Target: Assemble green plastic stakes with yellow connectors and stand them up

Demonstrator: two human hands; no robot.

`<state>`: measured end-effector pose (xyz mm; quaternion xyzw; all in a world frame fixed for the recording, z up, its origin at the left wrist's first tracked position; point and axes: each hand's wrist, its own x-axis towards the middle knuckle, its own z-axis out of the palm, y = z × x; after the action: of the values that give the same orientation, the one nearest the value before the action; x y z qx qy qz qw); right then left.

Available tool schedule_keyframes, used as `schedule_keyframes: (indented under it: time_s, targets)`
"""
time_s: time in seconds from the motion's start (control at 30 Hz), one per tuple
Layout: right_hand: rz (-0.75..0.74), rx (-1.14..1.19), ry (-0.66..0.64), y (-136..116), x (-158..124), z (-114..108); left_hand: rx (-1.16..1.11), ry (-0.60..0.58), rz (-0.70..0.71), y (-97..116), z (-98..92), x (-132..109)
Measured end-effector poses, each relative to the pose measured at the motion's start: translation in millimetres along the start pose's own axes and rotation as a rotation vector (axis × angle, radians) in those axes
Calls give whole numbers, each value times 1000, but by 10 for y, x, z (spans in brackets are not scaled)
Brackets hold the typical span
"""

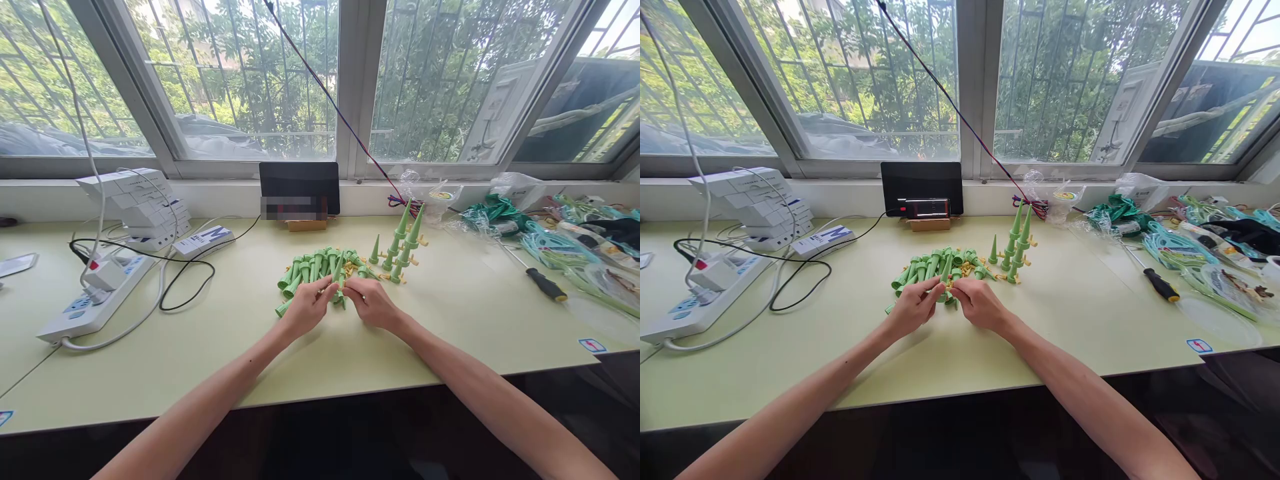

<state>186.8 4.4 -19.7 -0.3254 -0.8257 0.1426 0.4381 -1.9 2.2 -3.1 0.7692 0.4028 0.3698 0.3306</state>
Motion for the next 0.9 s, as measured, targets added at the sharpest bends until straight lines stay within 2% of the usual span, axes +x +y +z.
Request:
schedule_keyframes:
  time_s: [0.27,0.4,0.57,0.73,0.9]
  targets:
    - [17,-15,-3,-21,0,7,-137,-25,-48,1,11,-9]
    - [38,-2,-15,-13,-6,3,-198,17,3,-35,40,4]
    - [43,27,-27,-16,-1,-1,-176,15,59,-16,40,8]
    - [10,6,2,-9,-2,-5,-272,-4,-20,-22,39,0]
    - [-42,2,0,-21,-7,-11,-380,-78,-95,-7,36,6]
